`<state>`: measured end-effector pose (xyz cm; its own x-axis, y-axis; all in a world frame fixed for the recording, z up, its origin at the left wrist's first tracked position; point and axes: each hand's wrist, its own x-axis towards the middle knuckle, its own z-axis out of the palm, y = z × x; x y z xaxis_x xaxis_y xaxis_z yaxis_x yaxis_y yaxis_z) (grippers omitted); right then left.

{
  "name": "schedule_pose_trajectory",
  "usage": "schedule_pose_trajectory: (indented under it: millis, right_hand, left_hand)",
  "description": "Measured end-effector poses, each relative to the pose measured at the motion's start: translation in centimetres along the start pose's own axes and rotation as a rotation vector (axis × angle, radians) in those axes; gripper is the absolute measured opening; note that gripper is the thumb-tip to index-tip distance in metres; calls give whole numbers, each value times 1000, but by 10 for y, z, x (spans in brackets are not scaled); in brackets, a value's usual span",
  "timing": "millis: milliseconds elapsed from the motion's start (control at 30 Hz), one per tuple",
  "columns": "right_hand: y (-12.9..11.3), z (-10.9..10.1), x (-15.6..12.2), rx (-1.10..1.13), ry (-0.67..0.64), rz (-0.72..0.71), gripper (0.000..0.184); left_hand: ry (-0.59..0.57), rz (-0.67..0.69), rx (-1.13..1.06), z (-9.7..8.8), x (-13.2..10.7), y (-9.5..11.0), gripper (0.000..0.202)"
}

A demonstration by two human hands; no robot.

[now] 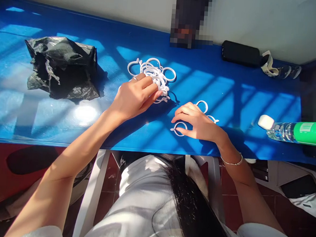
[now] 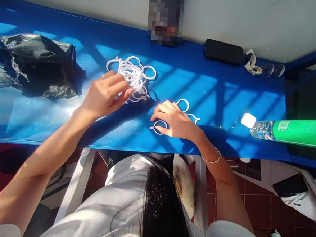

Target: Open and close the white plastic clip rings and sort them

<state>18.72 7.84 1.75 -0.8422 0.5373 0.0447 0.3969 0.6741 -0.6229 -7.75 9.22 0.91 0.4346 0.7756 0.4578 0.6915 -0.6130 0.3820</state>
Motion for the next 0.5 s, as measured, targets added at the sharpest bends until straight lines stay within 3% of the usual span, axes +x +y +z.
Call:
schedule_pose_trajectory:
  millis: [200, 367, 500]
  right_hand:
    - [0, 6, 3, -10, 52, 4, 14]
    - [-2, 7, 2, -29, 363, 11, 14]
    - [-5, 11, 2, -81, 556, 15, 18]
  left_hand:
    - [6, -87, 105, -3, -2, -8, 22]
    - [27, -125, -72, -6, -1, 3, 23]
    - [-81, -53, -359, 1, -3, 21, 28]
